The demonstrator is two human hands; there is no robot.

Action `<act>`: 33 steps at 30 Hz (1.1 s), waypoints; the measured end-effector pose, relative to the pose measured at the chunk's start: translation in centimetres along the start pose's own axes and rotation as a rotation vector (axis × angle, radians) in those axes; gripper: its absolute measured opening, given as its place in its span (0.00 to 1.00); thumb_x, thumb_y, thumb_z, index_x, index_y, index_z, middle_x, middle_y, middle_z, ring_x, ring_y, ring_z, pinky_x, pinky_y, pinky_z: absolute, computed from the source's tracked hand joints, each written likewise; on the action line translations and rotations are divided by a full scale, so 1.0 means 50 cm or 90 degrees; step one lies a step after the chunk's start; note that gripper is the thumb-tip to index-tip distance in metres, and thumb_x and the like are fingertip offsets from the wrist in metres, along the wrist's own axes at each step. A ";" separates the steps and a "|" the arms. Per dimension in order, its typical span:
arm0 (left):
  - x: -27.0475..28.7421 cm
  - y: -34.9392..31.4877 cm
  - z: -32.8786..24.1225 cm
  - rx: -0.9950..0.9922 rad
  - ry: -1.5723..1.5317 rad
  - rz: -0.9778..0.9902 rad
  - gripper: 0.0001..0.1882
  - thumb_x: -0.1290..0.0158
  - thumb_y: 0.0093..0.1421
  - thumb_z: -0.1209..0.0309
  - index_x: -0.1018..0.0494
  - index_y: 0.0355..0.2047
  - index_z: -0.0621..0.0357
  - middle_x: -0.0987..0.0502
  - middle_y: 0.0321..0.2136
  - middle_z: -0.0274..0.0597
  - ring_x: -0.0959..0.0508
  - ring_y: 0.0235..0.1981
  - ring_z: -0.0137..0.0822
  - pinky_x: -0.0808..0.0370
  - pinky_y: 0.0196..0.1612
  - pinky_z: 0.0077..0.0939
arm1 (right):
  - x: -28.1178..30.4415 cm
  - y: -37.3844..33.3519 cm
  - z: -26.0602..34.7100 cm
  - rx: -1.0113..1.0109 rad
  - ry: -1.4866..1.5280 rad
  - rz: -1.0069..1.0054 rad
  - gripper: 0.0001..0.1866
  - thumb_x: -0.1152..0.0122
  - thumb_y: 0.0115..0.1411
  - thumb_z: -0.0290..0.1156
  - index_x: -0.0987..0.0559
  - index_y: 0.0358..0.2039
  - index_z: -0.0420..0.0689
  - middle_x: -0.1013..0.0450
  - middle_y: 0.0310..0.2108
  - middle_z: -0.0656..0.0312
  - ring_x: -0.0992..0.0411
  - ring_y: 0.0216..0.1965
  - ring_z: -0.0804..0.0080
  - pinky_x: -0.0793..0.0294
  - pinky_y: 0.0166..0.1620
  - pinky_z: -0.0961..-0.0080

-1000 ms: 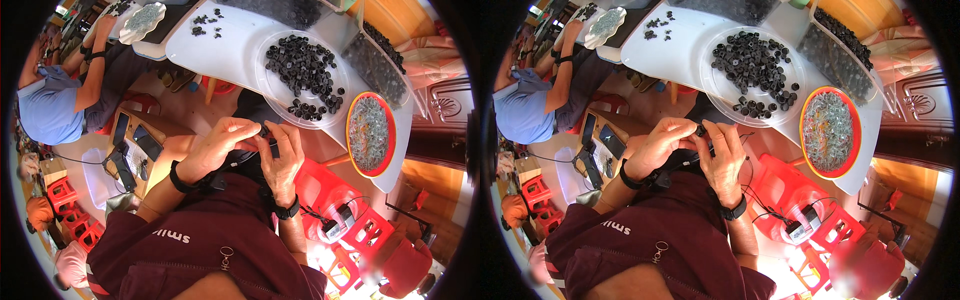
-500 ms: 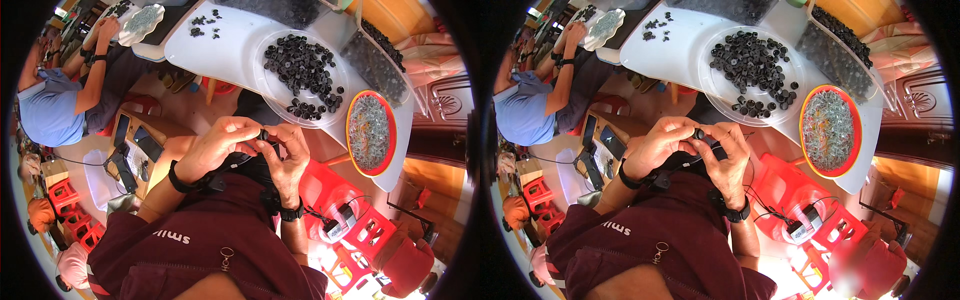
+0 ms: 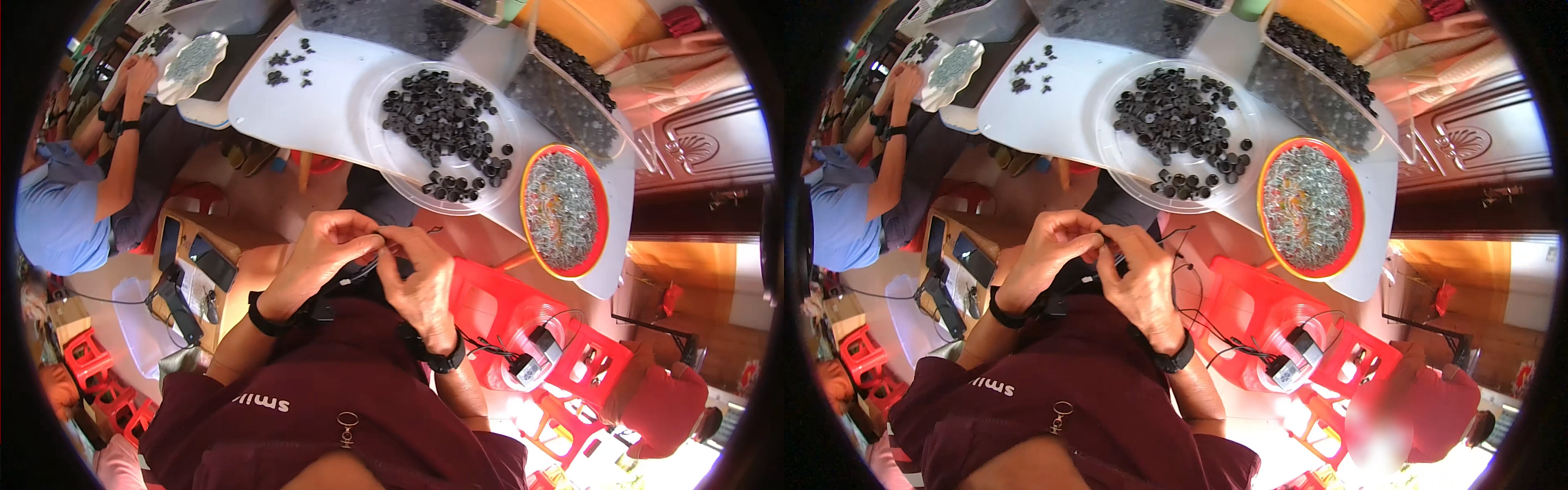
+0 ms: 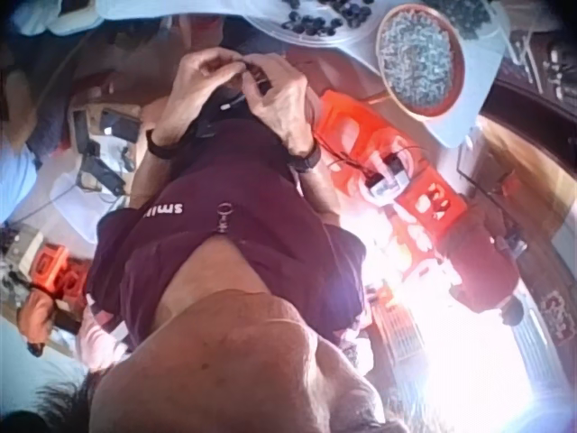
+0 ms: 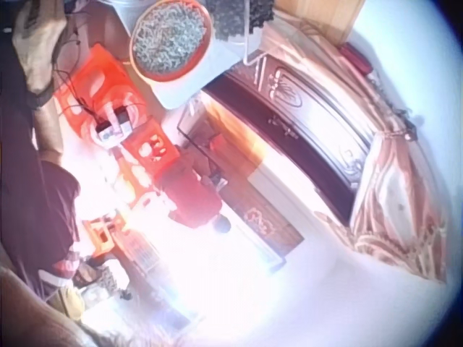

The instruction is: Inspecting and assembling small black rubber or plastic grommets into sets or components at a workbench.

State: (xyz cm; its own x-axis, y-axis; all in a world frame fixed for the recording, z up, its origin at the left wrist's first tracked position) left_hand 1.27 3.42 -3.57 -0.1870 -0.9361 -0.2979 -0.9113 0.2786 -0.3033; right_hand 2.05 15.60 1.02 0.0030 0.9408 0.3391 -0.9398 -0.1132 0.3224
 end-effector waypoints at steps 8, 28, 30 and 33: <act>0.009 0.004 0.038 0.008 0.015 -0.010 0.06 0.48 0.57 0.73 0.29 0.31 0.64 0.26 0.23 0.34 0.27 0.23 0.20 0.30 0.27 0.12 | -0.034 -0.023 -0.007 -0.046 -0.149 0.050 0.07 0.52 0.52 0.19 0.32 0.33 0.37 0.31 0.24 0.49 0.30 0.27 0.52 0.29 0.29 0.62; 0.003 0.006 0.079 -0.042 0.144 -0.013 0.08 0.51 0.60 0.72 0.29 0.35 0.66 0.27 0.27 0.32 0.30 0.29 0.19 0.32 0.32 0.13 | -0.060 -0.061 -0.072 -0.061 -0.125 -0.008 0.08 0.50 0.53 0.19 0.33 0.34 0.40 0.31 0.20 0.52 0.30 0.22 0.55 0.30 0.25 0.66; 0.002 0.008 0.080 -0.031 0.118 -0.010 0.08 0.51 0.60 0.72 0.29 0.35 0.66 0.27 0.28 0.32 0.30 0.30 0.19 0.32 0.32 0.14 | -0.058 -0.057 -0.069 -0.056 -0.120 -0.007 0.08 0.49 0.53 0.19 0.33 0.34 0.40 0.31 0.20 0.52 0.30 0.22 0.55 0.30 0.25 0.66; -0.003 0.006 0.070 -0.030 0.122 -0.003 0.08 0.52 0.60 0.72 0.29 0.35 0.66 0.27 0.28 0.32 0.29 0.29 0.19 0.32 0.32 0.13 | -0.051 -0.053 -0.056 -0.019 -0.131 -0.024 0.08 0.49 0.53 0.19 0.33 0.34 0.40 0.31 0.21 0.52 0.29 0.21 0.57 0.30 0.24 0.68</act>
Point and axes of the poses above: each hand's wrist, its own y-axis towards the middle knuckle, its own x-axis out of the back of the hand, z = x × y, the point moved 7 cm from there along y, towards the middle knuckle
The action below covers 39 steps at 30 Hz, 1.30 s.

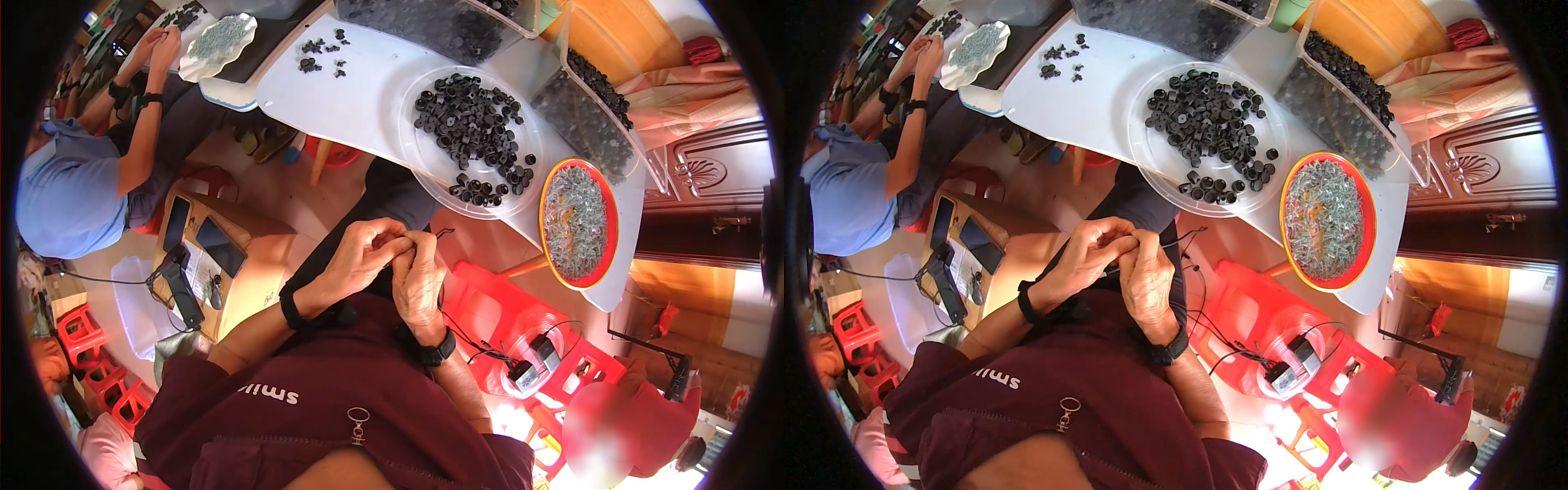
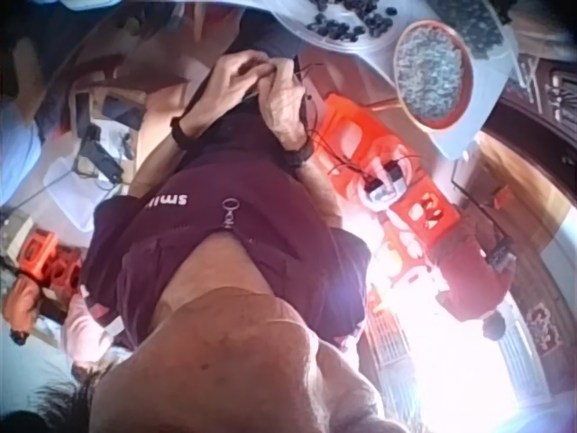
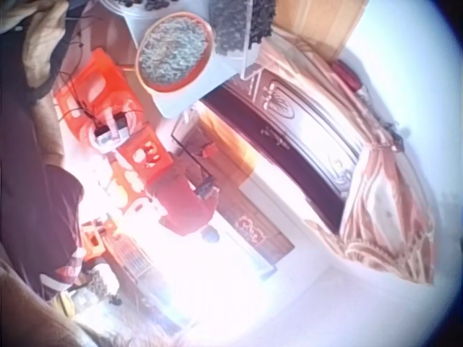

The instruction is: Inspecting and assembling small black rubber or plastic grommets into sets or components at a workbench.

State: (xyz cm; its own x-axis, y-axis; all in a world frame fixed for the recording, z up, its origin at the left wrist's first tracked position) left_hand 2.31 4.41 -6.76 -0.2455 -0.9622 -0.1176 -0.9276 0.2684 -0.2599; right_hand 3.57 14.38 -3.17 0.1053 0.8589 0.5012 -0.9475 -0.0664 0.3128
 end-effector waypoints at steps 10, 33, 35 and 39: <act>0.010 -0.003 -0.033 -0.019 -0.191 0.011 0.08 0.48 0.57 0.74 0.29 0.36 0.64 0.27 0.27 0.32 0.28 0.27 0.20 0.30 0.31 0.14 | 0.013 0.000 -0.026 -0.133 0.218 0.049 0.11 0.47 0.54 0.19 0.30 0.40 0.38 0.28 0.32 0.59 0.27 0.30 0.74 0.27 0.32 0.81; 0.013 0.001 -0.043 -0.005 -0.076 0.060 0.07 0.53 0.60 0.71 0.31 0.32 0.65 0.29 0.25 0.32 0.30 0.24 0.19 0.33 0.29 0.14 | 0.026 0.033 -0.010 -0.101 0.177 0.045 0.10 0.35 0.42 0.19 0.28 0.24 0.38 0.31 0.22 0.61 0.32 0.21 0.76 0.31 0.26 0.81; 0.014 -0.001 -0.040 0.014 -0.058 0.061 0.08 0.52 0.60 0.71 0.30 0.32 0.65 0.29 0.24 0.32 0.31 0.23 0.20 0.34 0.27 0.14 | 0.026 0.034 -0.005 -0.101 0.174 0.053 0.09 0.35 0.42 0.19 0.28 0.23 0.38 0.31 0.21 0.61 0.33 0.20 0.76 0.32 0.24 0.81; 0.017 -0.002 -0.041 -0.037 0.071 0.071 0.09 0.52 0.60 0.69 0.30 0.28 0.64 0.31 0.21 0.30 0.34 0.21 0.20 0.36 0.25 0.15 | 0.032 0.036 0.004 -0.101 0.169 0.080 0.09 0.35 0.41 0.19 0.27 0.23 0.38 0.32 0.20 0.61 0.33 0.20 0.77 0.32 0.24 0.82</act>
Point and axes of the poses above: each hand's wrist, its own y-axis towards the middle knuckle, its own x-axis out of the back of the hand, z = x × y, the point moved 7 cm from there along y, towards the middle knuckle
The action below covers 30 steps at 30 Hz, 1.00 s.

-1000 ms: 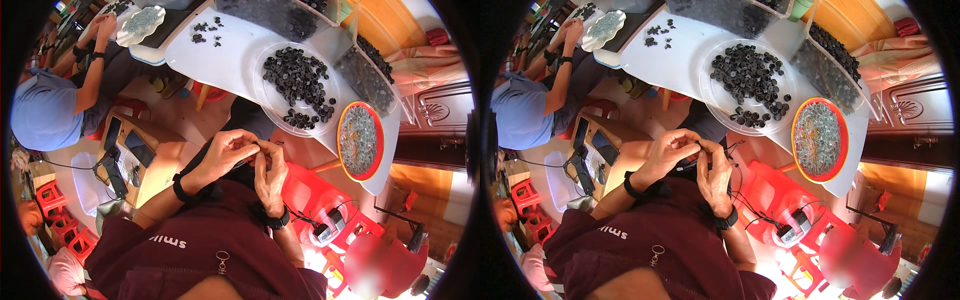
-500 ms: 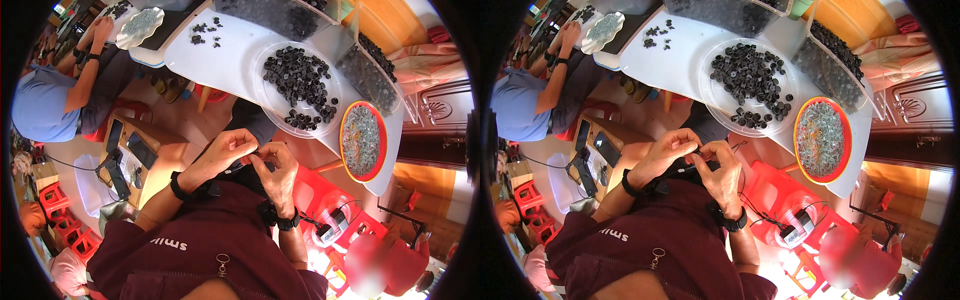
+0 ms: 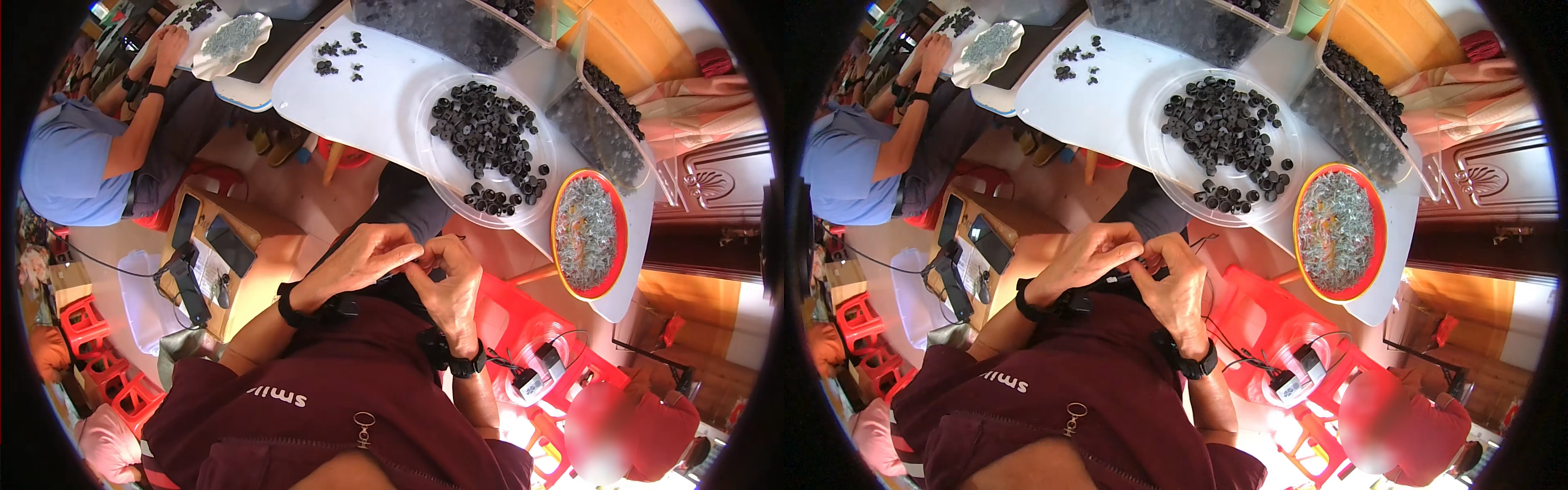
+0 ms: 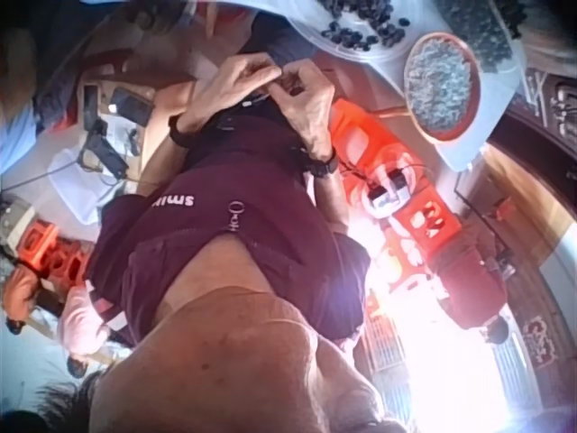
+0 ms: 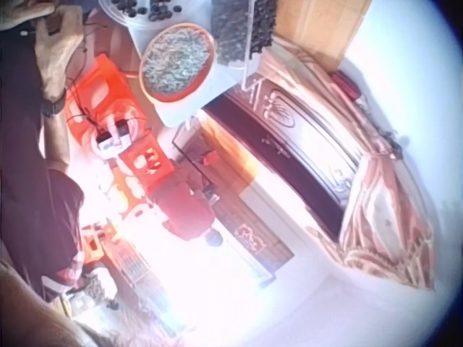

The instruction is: Inspecting and assembling small black rubber or plastic grommets into sets or components at a workbench.

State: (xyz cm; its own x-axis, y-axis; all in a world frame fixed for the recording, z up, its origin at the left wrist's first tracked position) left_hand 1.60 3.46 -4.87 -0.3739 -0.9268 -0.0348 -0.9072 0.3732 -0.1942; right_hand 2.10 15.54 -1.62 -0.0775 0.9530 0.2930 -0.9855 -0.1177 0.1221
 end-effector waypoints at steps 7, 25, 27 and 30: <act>-0.015 -0.014 -0.005 -0.007 -0.005 0.176 0.16 0.50 0.59 0.63 0.31 0.20 0.61 0.41 0.14 0.25 0.44 0.17 0.16 0.49 0.18 0.18 | -0.006 -0.021 0.010 0.009 0.080 0.041 0.09 0.34 0.42 0.18 0.28 0.21 0.38 0.31 0.21 0.63 0.31 0.20 0.80 0.31 0.24 0.84; -0.042 -0.028 0.014 0.050 -0.309 -0.002 0.21 0.59 0.62 0.68 0.43 0.11 0.53 0.46 0.13 0.22 0.50 0.16 0.14 0.54 0.18 0.16 | -0.023 -0.033 0.002 -0.152 0.298 0.034 0.09 0.36 0.45 0.17 0.28 0.26 0.38 0.30 0.24 0.66 0.30 0.25 0.84 0.28 0.30 0.87; -0.037 -0.026 0.008 0.013 -0.288 -0.009 0.21 0.61 0.62 0.70 0.44 0.10 0.52 0.46 0.13 0.22 0.51 0.16 0.15 0.54 0.18 0.15 | -0.025 -0.034 0.007 -0.134 0.251 0.033 0.09 0.36 0.45 0.17 0.28 0.26 0.38 0.30 0.24 0.66 0.30 0.25 0.84 0.28 0.30 0.86; -0.036 -0.027 0.021 0.013 -0.263 -0.010 0.20 0.63 0.61 0.70 0.44 0.10 0.52 0.46 0.12 0.22 0.50 0.16 0.14 0.54 0.18 0.15 | -0.025 -0.036 0.011 -0.113 0.192 0.035 0.08 0.37 0.45 0.17 0.28 0.26 0.37 0.30 0.24 0.65 0.30 0.26 0.83 0.28 0.30 0.86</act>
State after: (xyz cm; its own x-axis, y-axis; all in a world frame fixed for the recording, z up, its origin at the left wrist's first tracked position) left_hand 3.72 4.58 -5.56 -0.2476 -0.8725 -0.4212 -0.9065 0.3621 -0.2172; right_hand 4.04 14.42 -1.69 -0.1464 0.9892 -0.0027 -0.9874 -0.1463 -0.0611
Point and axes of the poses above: each hand's wrist, its own y-axis towards the middle knuckle, its own x-axis out of the back of the hand, z = x × y, the point moved 7 cm from there along y, towards the middle knuckle
